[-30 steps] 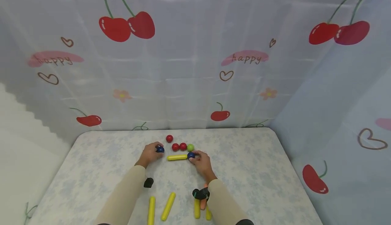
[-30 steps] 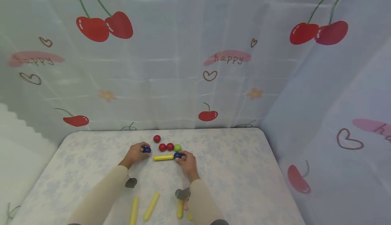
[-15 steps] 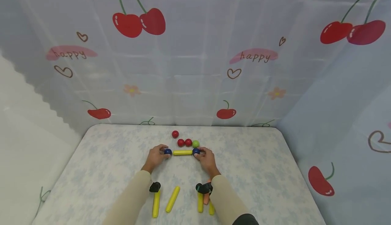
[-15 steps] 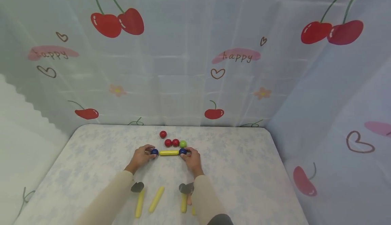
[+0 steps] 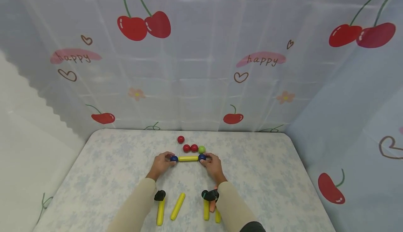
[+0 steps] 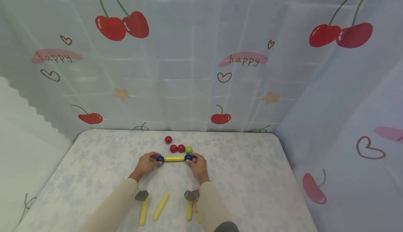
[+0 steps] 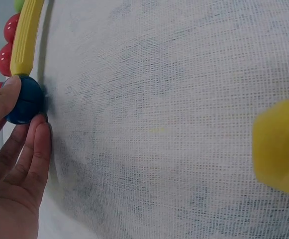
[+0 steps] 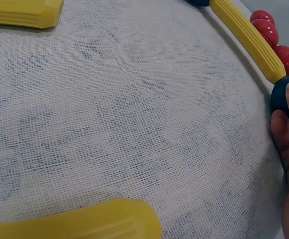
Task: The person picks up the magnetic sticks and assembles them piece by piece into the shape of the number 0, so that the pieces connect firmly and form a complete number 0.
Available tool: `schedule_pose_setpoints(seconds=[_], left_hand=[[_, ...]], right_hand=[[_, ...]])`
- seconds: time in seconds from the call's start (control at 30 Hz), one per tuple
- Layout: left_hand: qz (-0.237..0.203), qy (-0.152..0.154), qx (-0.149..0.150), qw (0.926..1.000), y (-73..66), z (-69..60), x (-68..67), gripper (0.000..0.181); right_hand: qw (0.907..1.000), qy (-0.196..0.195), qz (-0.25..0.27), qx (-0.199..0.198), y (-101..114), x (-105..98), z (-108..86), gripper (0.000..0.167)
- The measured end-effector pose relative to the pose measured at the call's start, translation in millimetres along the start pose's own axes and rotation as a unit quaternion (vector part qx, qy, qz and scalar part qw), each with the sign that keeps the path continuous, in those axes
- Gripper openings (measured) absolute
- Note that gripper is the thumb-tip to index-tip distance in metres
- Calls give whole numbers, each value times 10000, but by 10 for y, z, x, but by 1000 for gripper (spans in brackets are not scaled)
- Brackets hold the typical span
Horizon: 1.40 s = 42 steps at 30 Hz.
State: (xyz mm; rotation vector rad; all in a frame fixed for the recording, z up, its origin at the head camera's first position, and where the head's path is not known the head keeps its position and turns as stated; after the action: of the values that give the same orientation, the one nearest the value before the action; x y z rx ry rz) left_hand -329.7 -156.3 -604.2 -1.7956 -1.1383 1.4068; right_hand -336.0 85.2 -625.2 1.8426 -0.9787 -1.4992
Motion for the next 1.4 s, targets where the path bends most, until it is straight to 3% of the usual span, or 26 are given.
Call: schedule_pose_setpoints(seconds=[0.33,0.57,0.77,0.93,1.13,1.23,1.4], left_hand=[[92,68,36,9999,-9,-32,-27,37],[755,647,40,9950,-29,-91,-116,50],[1630,1352,317,9768,-83,-321,-203,32],[1906,1570,248,9687,-30,-603,-249,26],[1140,1599,-443,9795,150,-933,-236,27],[712,1657,-790,9804,259,-1074,-194,30],[648,1700,-830,9798,349,-1236,-135,31]], right_hand=[[10000,0,17,-55,39,19,-31,35],[9999,-9,80,-88,69,16,-10,34],[9999,-23,110,27,60,7,21,35],[10000,-46,25,56,36,5,41,35],[9999,-71,-12,137,35,-23,21,35],[9999,-41,-34,126,41,-27,-2,35],[9999,-34,39,163,33,-26,-43,36]])
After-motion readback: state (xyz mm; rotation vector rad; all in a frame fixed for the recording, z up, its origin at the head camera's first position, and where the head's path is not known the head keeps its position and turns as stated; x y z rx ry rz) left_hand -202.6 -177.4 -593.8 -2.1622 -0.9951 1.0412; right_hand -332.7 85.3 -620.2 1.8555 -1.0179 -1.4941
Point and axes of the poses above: each hand's wrist, its own z-axis towards the middle knuckle, its own x-axis out of the palm, y = z × x, the point moved 9 cm from there along z, towards the middle knuckle, and after that the axes turned 11 degrees about -z, right-handed, at the moved point
